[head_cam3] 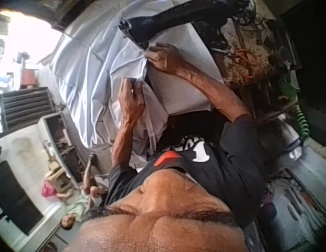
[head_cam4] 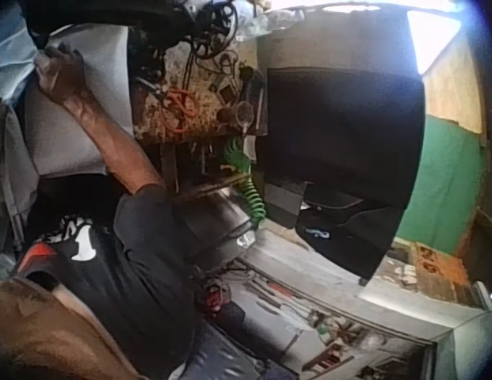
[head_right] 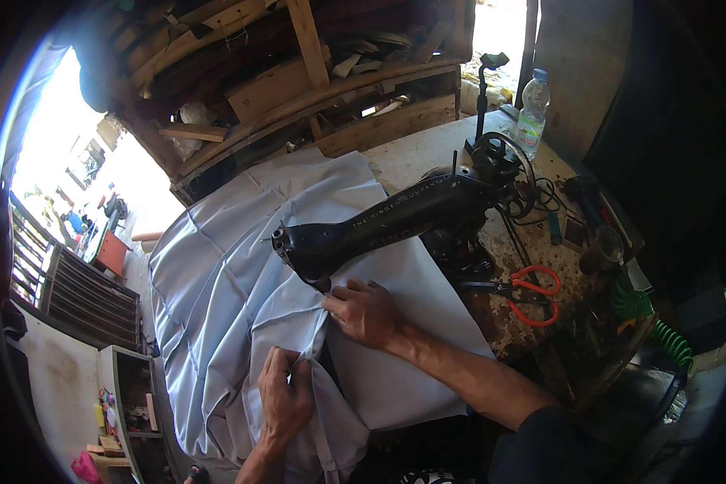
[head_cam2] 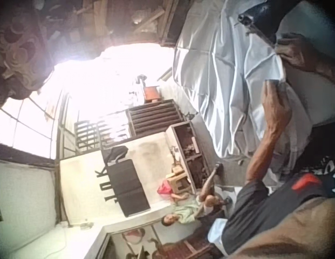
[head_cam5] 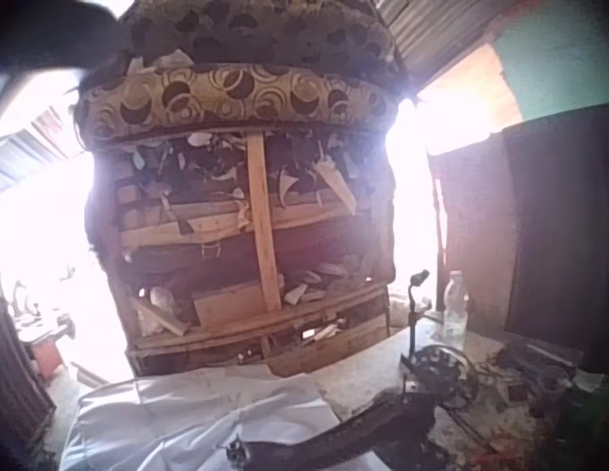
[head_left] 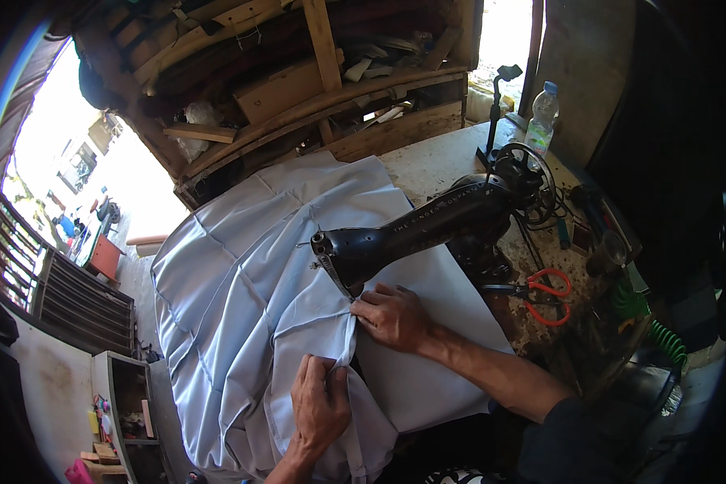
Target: The person stitches a fabric cover using a sewing machine, cuts the thread with scissors, and carries the cover outside. The person then fits and stretches the cover over a foam sofa cushion by hand.
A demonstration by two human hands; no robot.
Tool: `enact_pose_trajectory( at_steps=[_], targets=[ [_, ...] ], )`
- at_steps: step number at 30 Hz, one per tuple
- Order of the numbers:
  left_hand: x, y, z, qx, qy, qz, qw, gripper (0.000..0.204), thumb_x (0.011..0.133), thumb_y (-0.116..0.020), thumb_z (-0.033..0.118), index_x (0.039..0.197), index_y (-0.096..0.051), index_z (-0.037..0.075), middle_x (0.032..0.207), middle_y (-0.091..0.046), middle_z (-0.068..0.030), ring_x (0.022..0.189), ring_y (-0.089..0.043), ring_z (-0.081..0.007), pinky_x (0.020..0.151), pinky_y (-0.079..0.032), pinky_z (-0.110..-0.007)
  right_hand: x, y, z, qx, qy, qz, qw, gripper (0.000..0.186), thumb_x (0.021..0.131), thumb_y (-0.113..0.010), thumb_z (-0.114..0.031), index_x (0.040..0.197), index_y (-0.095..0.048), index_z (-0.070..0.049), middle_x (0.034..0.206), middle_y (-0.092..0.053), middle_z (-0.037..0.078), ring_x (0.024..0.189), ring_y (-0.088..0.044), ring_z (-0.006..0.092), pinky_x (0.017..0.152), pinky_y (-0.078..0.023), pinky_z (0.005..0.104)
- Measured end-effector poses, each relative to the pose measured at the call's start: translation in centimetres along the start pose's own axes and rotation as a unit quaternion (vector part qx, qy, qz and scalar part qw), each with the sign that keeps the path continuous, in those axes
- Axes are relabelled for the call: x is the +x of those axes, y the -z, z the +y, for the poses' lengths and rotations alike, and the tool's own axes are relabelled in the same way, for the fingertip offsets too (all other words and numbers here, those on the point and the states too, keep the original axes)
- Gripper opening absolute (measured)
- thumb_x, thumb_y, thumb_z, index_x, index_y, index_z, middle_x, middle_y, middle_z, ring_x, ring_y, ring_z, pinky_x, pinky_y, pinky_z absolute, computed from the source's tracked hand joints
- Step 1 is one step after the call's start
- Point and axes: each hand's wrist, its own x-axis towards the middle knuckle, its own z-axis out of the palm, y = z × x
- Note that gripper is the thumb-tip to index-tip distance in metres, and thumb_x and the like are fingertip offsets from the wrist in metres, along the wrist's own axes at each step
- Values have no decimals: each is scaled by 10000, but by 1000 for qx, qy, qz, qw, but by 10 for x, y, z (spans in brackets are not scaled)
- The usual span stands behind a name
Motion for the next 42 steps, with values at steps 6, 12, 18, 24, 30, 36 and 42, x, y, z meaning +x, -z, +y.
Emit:
enact_pose_trajectory(
  at_steps=[6,12,18,24,30,36,42],
  targets=[
    [0,-2,-2,-12,-18,8,1000,95,918,-612,14,913,-525,-25,851,-533,-187,749,-550,-385,681,-430,-458,2,5,-5,40,29,-14,999,189,867,-714,-209,1006,-701,-83,865,-678,70,870,-658,287,765,-566,429],
    [1,-5,0,-12,-24,5,1000,101,923,-611,15,919,-517,-22,855,-528,-189,748,-548,-391,678,-428,-470,-2,-5,-10,-35,34,40,998,172,837,-696,-167,972,-681,-61,816,-670,87,795,-668,275,625,-577,397],
    [3,-12,5,0,-43,3,999,112,909,-624,3,913,-513,-10,843,-518,-184,736,-549,-398,655,-427,-479,-2,-10,-13,-93,31,50,994,177,788,-662,-99,957,-680,-49,813,-668,77,797,-670,249,597,-576,365],
    [1,-8,-5,32,-77,14,996,123,895,-642,-7,920,-521,4,845,-525,-178,716,-564,-399,614,-444,-491,-1,3,-1,-76,95,19,992,234,784,-661,-89,1012,-705,-56,862,-662,47,831,-658,223,608,-574,343],
    [7,2,-6,69,-99,-82,989,129,895,-671,52,928,-549,29,853,-544,-162,700,-609,-389,564,-488,-473,2,13,16,-34,152,-70,985,184,793,-674,-87,976,-692,-91,932,-635,-3,953,-630,195,704,-577,333],
    [32,4,-2,60,-24,-248,967,365,901,-707,307,1129,-648,28,1026,-628,-177,888,-655,-414,775,-523,-494,-1,23,22,-6,164,-105,981,175,794,-708,-119,969,-708,-104,924,-625,-20,947,-616,197,764,-558,363],
    [47,-15,-44,117,-135,-171,969,541,945,-635,432,1351,-595,78,1420,-562,-138,1232,-538,-357,1046,-442,-451,-7,23,16,4,160,-120,980,205,805,-738,-169,1002,-753,-116,859,-600,-23,851,-596,179,679,-522,356]
  ],
)
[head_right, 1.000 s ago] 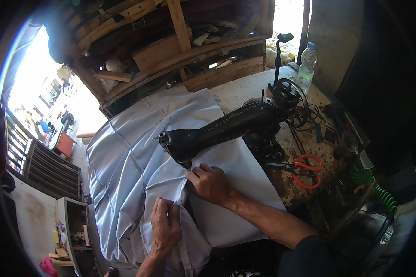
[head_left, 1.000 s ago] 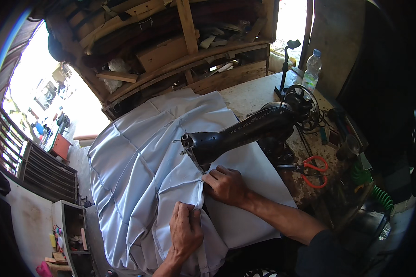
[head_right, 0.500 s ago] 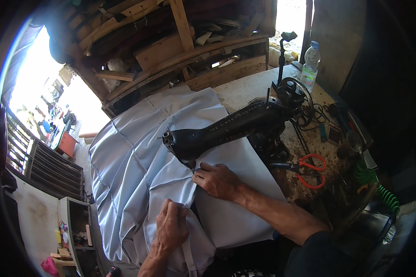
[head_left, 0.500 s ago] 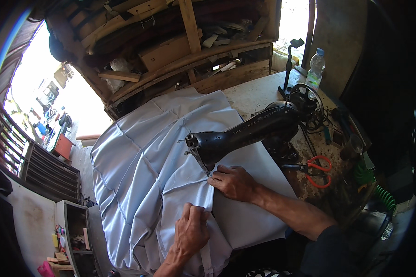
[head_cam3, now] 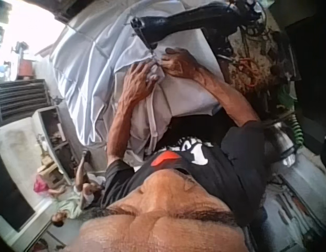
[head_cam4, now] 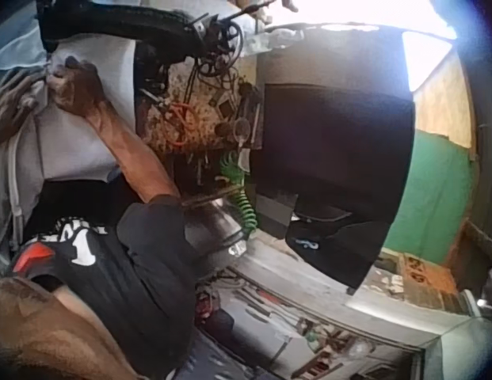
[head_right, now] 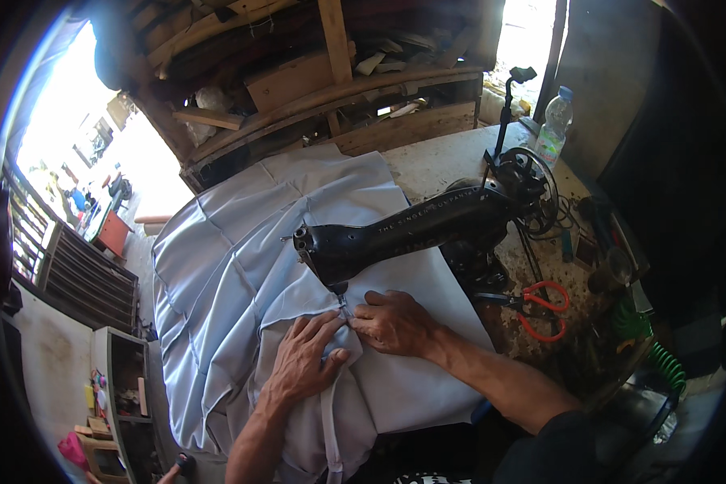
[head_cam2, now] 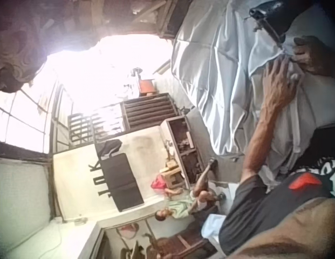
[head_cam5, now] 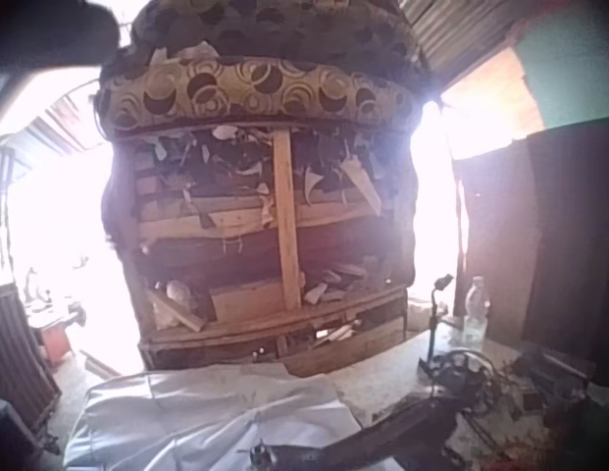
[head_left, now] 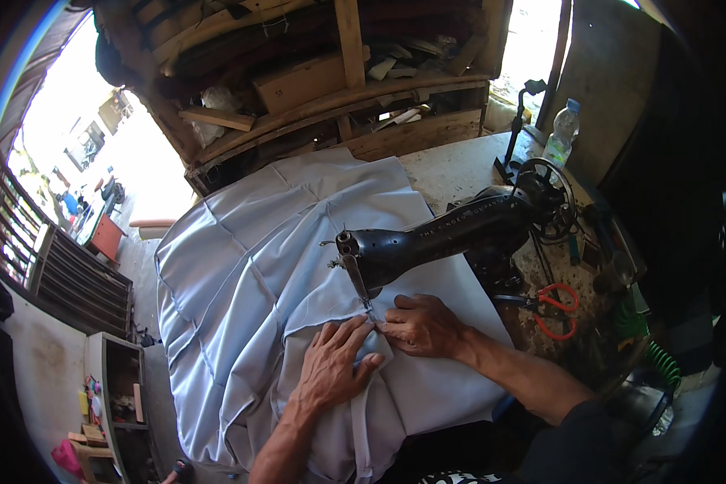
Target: The person stitches a fabric cover using a sewing machine, cuts the thread with scissors, and carries the cover outside. The person then fits and stretches the cover over a foam sofa cushion by hand.
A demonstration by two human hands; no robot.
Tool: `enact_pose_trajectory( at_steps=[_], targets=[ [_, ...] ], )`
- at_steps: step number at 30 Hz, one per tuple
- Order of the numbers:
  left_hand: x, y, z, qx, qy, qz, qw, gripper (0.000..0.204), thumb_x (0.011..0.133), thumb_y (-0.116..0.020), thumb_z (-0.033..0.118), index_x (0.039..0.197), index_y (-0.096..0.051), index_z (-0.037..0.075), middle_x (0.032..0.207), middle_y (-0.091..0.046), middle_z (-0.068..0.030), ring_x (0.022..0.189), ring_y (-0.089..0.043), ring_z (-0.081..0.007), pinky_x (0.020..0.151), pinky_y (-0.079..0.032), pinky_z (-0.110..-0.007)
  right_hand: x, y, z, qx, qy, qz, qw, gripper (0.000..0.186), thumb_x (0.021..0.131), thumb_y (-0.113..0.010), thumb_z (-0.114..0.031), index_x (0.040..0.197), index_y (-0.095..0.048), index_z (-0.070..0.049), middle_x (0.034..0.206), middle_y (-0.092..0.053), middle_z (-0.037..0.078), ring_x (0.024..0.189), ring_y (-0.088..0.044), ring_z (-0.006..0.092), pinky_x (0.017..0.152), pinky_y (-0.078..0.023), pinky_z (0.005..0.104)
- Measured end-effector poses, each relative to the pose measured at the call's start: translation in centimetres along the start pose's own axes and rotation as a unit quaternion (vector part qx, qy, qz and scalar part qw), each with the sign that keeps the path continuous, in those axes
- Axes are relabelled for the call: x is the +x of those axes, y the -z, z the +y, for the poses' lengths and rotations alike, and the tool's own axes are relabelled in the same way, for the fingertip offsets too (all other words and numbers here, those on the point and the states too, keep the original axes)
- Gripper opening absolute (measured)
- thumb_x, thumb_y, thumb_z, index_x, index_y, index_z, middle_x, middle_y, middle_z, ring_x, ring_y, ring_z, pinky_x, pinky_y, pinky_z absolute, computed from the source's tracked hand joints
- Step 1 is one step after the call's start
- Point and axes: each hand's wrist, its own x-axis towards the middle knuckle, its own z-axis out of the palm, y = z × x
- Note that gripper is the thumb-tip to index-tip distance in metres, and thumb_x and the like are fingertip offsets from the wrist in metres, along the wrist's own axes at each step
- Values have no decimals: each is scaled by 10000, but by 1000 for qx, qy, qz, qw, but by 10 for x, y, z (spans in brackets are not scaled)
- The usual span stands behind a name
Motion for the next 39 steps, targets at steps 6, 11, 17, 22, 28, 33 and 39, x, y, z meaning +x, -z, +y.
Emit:
enact_pose_trajectory(
  at_steps=[6,11,17,22,28,33,39],
  targets=[
    [1,-3,-5,50,1,-43,998,599,916,-658,417,1417,-570,100,1482,-536,-76,1188,-509,-314,1077,-376,-442,-12,7,-7,2,0,39,999,265,775,-787,-197,1032,-784,-131,763,-580,-34,743,-576,160,626,-503,327],
    [-2,-8,-9,81,-20,-34,996,594,950,-603,487,1404,-589,104,1511,-521,-59,1178,-503,-305,1045,-350,-433,-15,12,-15,-8,-3,35,999,263,769,-807,-217,1019,-791,-139,760,-610,-44,723,-576,145,618,-501,306],
    [4,-4,-7,78,-11,-55,995,588,951,-597,488,1397,-591,106,1521,-515,-67,1202,-503,-310,1044,-346,-433,-15,12,-18,-7,-36,15,999,206,808,-777,-214,987,-767,-113,790,-648,-23,763,-610,171,650,-525,326],
    [6,-4,-11,72,-8,-56,996,583,951,-592,495,1404,-592,128,1503,-537,-65,1240,-500,-317,1047,-344,-441,-14,11,-16,-2,-42,17,999,198,814,-770,-202,990,-763,-112,782,-630,-23,753,-606,167,632,-527,321],
    [9,-4,-18,94,-13,-46,994,576,955,-596,480,1418,-590,137,1515,-534,-43,1258,-492,-317,1050,-351,-436,-8,8,-12,-17,-42,14,999,208,822,-758,-206,1016,-743,-133,785,-597,-32,741,-591,155,609,-522,305],
    [14,-3,-22,58,-3,-55,997,565,934,-626,425,1421,-591,140,1497,-544,-64,1293,-463,-335,1106,-329,-452,-7,3,-8,-27,-42,19,999,203,827,-756,-215,1016,-741,-141,765,-576,-38,735,-584,148,600,-522,307],
    [17,0,-26,53,-17,-53,997,540,934,-635,425,1383,-620,124,1463,-569,-79,1257,-478,-341,1101,-339,-465,-2,3,-5,-30,-46,25,998,225,810,-773,-211,1023,-747,-142,754,-574,-42,713,-574,140,573,-521,305]
  ],
)
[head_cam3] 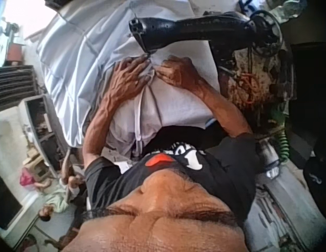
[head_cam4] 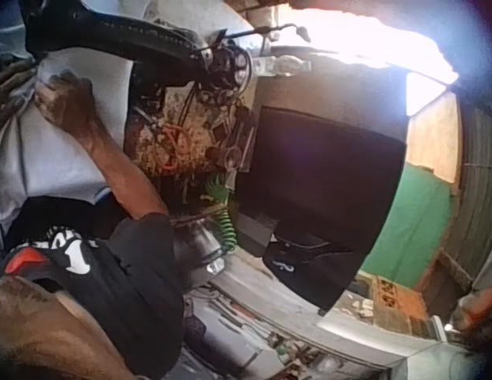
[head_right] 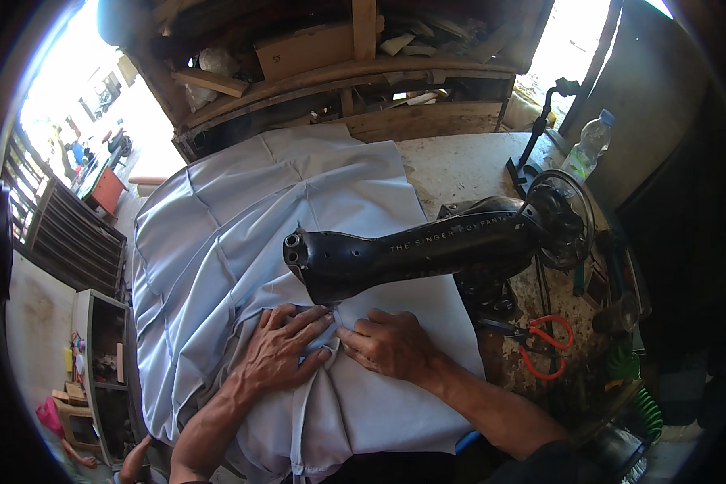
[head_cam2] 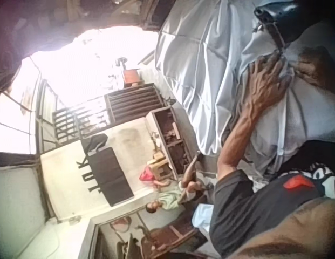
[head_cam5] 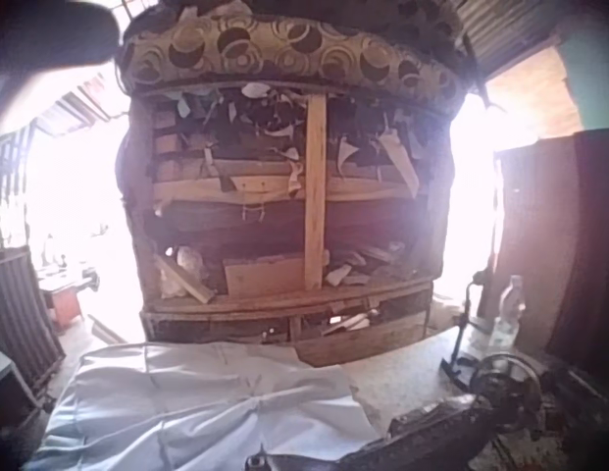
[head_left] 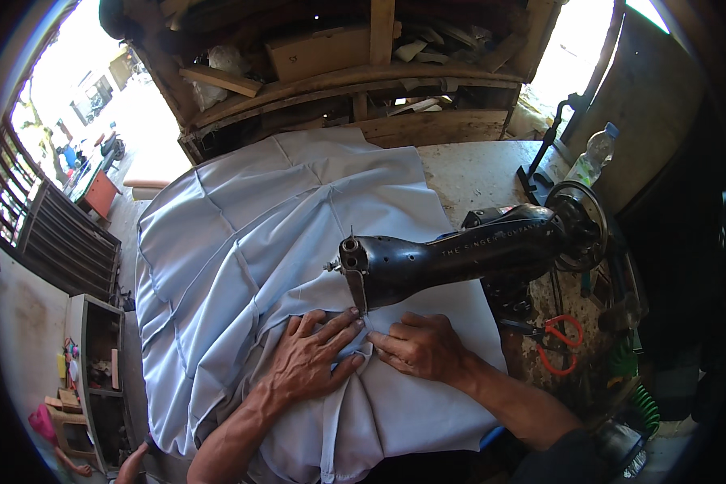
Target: The person stitches a fabric cover using a sewing machine, cuts the thread with scissors, and carries the cover outside. The person then fits and stretches the cover over a foam sofa cushion by hand.
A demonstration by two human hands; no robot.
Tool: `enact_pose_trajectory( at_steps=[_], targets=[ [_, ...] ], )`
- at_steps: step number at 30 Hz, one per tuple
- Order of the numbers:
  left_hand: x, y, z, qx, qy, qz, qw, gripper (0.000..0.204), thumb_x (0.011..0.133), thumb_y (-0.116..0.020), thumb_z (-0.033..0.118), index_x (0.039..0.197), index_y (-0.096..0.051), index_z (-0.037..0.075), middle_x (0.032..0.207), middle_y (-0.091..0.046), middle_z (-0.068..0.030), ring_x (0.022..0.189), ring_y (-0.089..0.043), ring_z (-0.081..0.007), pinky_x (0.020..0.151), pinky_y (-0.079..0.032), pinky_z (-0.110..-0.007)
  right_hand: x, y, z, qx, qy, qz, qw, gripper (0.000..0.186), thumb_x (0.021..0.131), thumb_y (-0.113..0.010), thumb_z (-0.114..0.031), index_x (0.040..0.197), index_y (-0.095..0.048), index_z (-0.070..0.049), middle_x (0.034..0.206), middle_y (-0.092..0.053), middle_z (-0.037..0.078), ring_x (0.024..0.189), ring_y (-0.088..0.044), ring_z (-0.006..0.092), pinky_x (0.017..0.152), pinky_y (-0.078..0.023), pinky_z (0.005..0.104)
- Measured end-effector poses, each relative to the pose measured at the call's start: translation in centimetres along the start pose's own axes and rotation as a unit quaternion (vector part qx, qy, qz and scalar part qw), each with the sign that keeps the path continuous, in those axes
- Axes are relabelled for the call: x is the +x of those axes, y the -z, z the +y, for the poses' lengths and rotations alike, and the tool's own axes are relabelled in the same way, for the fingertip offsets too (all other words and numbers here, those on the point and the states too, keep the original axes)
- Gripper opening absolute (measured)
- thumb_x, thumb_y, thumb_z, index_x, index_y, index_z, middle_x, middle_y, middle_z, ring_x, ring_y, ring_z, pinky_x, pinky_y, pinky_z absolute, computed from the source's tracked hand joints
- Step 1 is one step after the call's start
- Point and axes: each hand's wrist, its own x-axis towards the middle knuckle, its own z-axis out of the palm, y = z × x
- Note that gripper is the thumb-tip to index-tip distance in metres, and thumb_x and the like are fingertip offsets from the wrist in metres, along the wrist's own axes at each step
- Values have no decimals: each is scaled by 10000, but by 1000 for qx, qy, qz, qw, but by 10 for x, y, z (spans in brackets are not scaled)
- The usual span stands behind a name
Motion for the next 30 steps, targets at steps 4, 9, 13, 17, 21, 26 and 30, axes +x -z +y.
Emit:
enact_pose_trajectory(
  at_steps=[4,9,13,17,21,26,30],
  targets=[
    [3,1,-6,5,-10,10,1000,526,927,-650,414,1361,-636,116,1449,-579,-85,1234,-485,-341,1092,-349,-468,3,-1,4,3,12,18,1000,224,793,-794,-202,1006,-762,-139,725,-567,-44,675,-564,135,547,-510,297],
    [7,-2,-12,23,-24,14,999,477,948,-618,434,1290,-679,108,1496,-547,-52,1231,-480,-327,1037,-374,-457,5,-5,9,7,11,27,1000,221,777,-815,-193,988,-778,-136,705,-565,-44,655,-567,130,541,-509,290],
    [10,2,-16,19,-20,10,1000,472,947,-619,430,1287,-680,109,1495,-547,-53,1235,-476,-335,1041,-369,-470,6,-11,15,10,19,35,999,263,793,-787,-210,1043,-755,-135,770,-581,-31,698,-574,148,580,-529,301],
    [14,3,-20,-6,-38,31,999,458,911,-663,401,1259,-683,103,1408,-590,-75,1210,-483,-346,1046,-374,-487,9,-9,14,-8,24,32,999,262,796,-789,-212,1044,-757,-132,802,-586,-27,714,-589,154,606,-547,303],
    [12,1,-24,-8,-58,47,997,449,877,-706,367,1226,-687,84,1340,-627,-95,1187,-492,-361,1051,-383,-496,9,-10,15,-4,31,34,999,265,801,-787,-211,1052,-755,-131,813,-585,-21,731,-598,152,621,-555,306],
    [-6,3,1,-14,-5,77,997,506,875,-707,374,1267,-653,60,1378,-592,-140,1213,-487,-375,1049,-380,-508,10,-11,14,-36,56,26,997,274,788,-778,-204,1053,-747,-138,867,-595,-14,770,-620,162,628,-557,305],
    [-66,13,86,31,93,114,989,710,757,-816,392,1316,-568,30,1251,-507,-186,1182,-464,-398,1009,-348,-532,8,3,1,-12,54,-4,998,268,768,-764,-187,1031,-739,-144,880,-590,-8,810,-628,168,645,-559,302]
  ],
)
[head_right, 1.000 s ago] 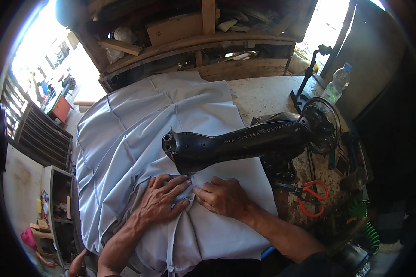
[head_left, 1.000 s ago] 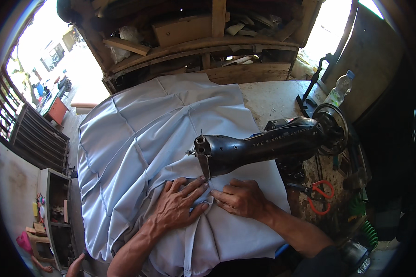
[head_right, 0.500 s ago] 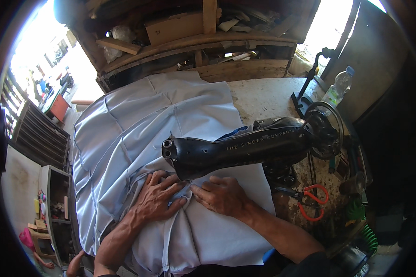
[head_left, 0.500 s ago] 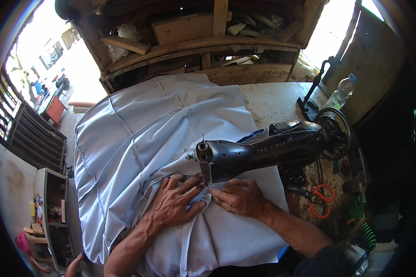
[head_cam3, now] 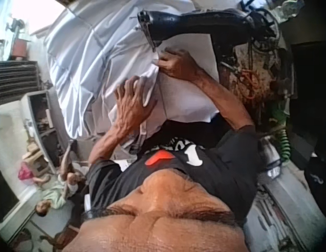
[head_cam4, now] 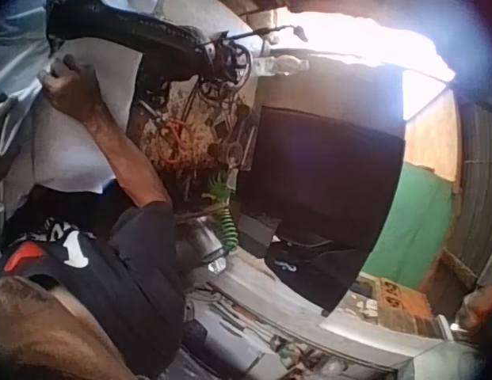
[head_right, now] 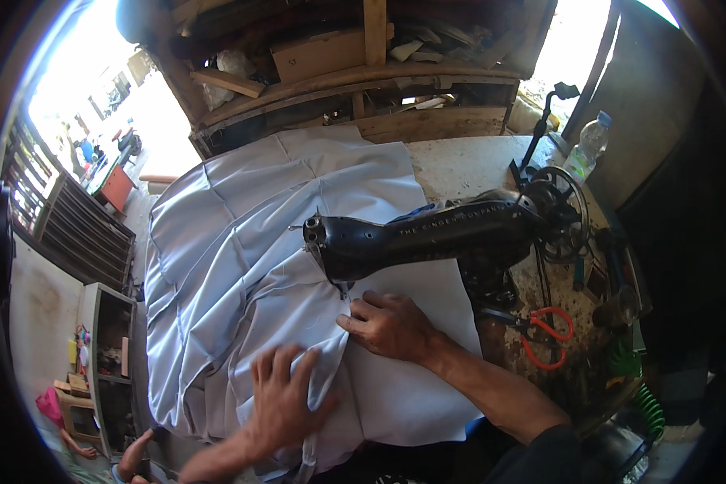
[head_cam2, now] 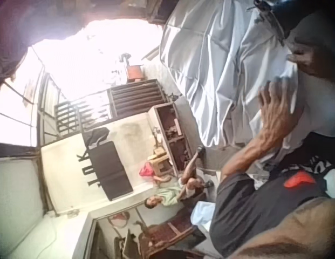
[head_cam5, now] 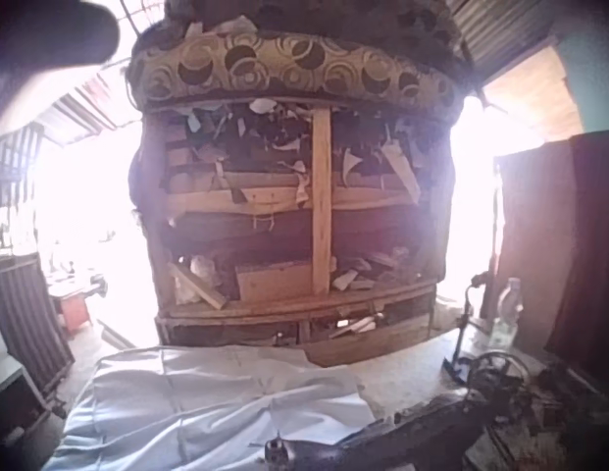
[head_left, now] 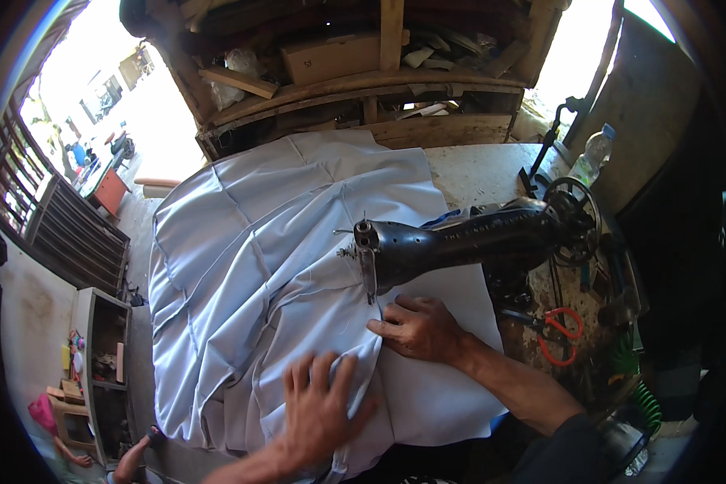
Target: The person stitches a fabric cover using a sewing machine, cuts the thread with scissors, and carries the cover outside. The person then fits and stretches the cover over a foam sofa cushion by hand.
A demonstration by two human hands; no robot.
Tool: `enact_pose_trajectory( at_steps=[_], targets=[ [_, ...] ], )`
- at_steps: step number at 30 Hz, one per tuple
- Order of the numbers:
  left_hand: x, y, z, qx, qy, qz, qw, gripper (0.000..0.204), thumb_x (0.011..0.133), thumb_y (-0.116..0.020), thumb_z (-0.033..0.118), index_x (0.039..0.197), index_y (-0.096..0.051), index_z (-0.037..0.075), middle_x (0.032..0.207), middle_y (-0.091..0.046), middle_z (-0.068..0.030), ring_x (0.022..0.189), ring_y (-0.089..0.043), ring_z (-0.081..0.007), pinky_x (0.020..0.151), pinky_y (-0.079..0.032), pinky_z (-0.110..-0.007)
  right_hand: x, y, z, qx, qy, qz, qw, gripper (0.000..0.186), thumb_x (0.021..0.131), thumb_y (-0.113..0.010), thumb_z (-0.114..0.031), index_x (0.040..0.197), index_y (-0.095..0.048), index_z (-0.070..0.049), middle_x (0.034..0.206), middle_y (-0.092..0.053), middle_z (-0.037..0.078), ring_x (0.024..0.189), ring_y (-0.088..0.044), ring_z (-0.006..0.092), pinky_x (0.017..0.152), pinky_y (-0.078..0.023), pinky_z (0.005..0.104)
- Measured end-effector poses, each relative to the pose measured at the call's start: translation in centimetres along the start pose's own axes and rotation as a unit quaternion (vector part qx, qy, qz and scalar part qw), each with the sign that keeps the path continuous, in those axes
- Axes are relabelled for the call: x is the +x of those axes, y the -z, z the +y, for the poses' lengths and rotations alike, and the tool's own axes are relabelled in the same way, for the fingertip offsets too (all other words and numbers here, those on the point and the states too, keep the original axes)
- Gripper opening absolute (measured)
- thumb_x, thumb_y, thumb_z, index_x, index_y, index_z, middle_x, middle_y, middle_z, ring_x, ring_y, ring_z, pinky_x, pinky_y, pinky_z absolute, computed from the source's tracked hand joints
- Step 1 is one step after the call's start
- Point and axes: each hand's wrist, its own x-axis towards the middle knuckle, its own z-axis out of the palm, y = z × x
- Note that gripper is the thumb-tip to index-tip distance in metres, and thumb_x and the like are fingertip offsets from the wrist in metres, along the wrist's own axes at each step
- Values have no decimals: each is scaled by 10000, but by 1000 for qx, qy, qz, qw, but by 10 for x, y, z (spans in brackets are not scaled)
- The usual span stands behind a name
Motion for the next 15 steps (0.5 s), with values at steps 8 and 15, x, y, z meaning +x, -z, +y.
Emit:
enact_pose_trajectory(
  at_steps=[8,15],
  targets=[
    [-126,-28,66,16,202,168,965,285,859,-732,146,1102,-630,39,951,-621,-180,935,-598,-353,893,-401,-447,-12,-4,-18,58,26,47,997,302,745,-760,-113,1046,-747,-126,1128,-701,20,1091,-648,227,896,-540,367],
    [-96,17,72,-87,137,179,970,118,866,-658,68,968,-614,29,799,-570,-167,629,-597,-362,525,-469,-484,-19,-8,-27,41,47,43,997,295,755,-730,-89,1049,-757,-98,1108,-738,49,1094,-661,225,937,-518,386]
  ],
)
